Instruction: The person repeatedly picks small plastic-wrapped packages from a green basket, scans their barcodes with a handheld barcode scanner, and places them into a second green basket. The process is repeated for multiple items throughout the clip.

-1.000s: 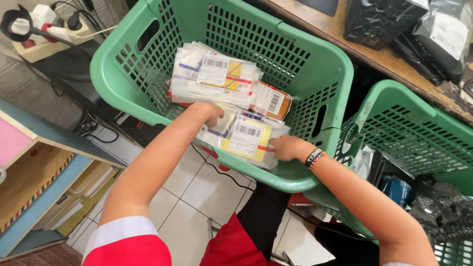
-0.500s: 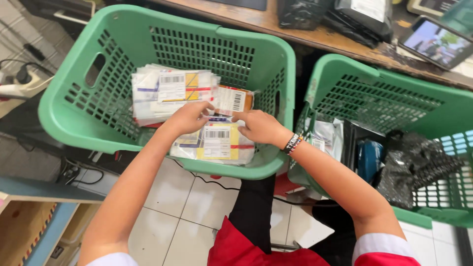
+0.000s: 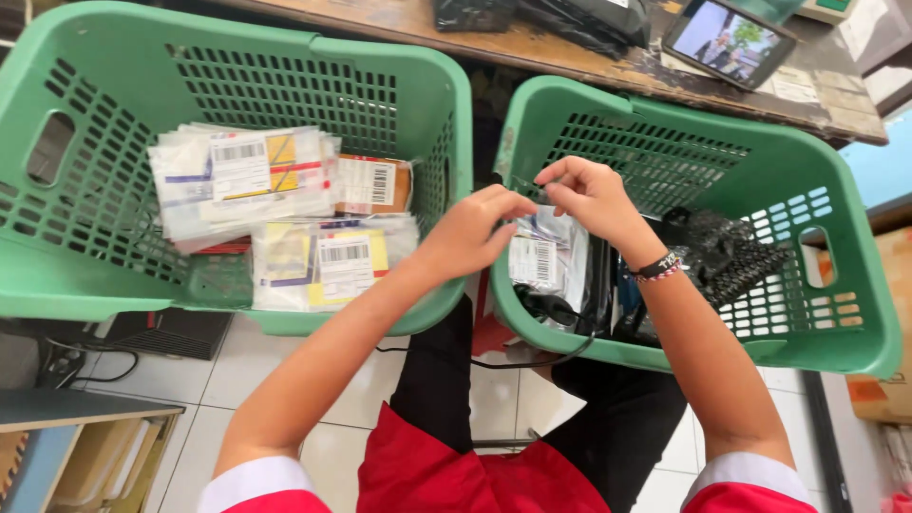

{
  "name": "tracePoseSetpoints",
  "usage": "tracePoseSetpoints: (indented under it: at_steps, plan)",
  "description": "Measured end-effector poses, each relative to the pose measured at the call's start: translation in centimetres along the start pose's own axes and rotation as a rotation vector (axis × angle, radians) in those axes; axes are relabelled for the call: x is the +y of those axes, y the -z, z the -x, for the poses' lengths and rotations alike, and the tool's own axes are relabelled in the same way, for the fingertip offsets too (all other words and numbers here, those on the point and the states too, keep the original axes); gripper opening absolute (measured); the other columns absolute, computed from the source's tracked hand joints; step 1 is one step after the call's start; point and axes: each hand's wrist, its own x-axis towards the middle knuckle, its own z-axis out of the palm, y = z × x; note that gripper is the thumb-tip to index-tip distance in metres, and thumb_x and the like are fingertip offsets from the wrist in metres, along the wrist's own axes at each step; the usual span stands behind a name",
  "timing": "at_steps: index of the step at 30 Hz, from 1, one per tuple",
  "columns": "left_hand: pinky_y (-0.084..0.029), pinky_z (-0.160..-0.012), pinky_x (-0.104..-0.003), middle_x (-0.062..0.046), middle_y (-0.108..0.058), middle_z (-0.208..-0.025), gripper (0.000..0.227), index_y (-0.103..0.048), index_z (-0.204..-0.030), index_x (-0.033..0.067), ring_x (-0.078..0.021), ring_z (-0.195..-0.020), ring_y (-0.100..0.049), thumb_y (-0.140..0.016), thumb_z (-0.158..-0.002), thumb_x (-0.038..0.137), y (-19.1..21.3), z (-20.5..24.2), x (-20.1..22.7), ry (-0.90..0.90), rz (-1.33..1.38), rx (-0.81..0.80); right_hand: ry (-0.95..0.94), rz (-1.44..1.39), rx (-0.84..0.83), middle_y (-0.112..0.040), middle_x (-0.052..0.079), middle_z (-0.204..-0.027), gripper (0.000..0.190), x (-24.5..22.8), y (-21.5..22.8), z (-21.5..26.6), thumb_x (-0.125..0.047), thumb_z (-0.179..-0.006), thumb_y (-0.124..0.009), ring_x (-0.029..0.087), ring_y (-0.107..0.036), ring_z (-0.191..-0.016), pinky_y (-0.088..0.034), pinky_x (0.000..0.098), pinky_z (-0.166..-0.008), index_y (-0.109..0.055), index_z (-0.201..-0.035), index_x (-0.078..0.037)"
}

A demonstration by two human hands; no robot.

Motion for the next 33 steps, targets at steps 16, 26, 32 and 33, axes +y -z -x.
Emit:
tracePoseSetpoints:
  at_steps: [16, 26, 32, 33]
  plan:
    - [-0.054, -0.084, -0.045, -0.014, -0.071, -0.100, 0.042, -0.066, -0.112, 0.0081, -0.0343, -0.098, -0.068, -0.057, -0.076, -0.010, -13.0, -4.1, -7.8, 0.252, -0.109, -0.291, -1.031, 0.218, -0.433, -0.073, 0.017, -0.079, 0.034, 28.6, -4.4, 1.9, -0.023, -0.091, -0.069, 0.027, -0.076, -0.068, -0.055, 0.0356, -0.051, -0.067, -0.101, 0.009]
    - [-0.055, -0.082, -0.044, -0.011, -0.071, -0.099, 0.036, -0.065, -0.112, 0.0105, -0.0318, -0.096, -0.069, -0.055, -0.081, -0.006, -12.4, -4.2, -6.5, 0.322, -0.118, -0.253, -0.990, 0.215, -0.267, -0.077, 0.019, -0.082, 0.030, 26.4, -6.1, 3.4, -0.020, -0.088, -0.070, 0.026, -0.078, -0.067, -0.063, 0.0347, -0.060, -0.072, -0.092, 0.009]
    - [-0.055, -0.081, -0.046, -0.013, -0.070, -0.098, 0.035, -0.066, -0.112, 0.0107, -0.0343, -0.094, -0.069, -0.056, -0.082, -0.004, -12.4, -4.0, -6.8, 0.318, -0.154, -0.237, -0.727, 0.501, -0.403, -0.079, 0.015, -0.087, 0.028, 27.1, -5.3, 2.5, -0.028, -0.082, -0.076, 0.026, -0.077, -0.081, -0.060, 0.0379, -0.079, -0.073, -0.096, -0.004]
    - [-0.055, -0.081, -0.045, -0.013, -0.070, -0.097, 0.037, -0.066, -0.112, 0.0109, -0.0336, -0.094, -0.069, -0.054, -0.080, -0.004, -12.5, -4.0, -7.0, 0.323, -0.146, -0.229, -0.640, 0.491, -0.359, -0.077, 0.015, -0.087, 0.026, 27.8, -5.3, 2.3, -0.026, -0.078, -0.078, 0.028, -0.074, -0.082, -0.058, 0.0395, -0.079, -0.073, -0.094, -0.005]
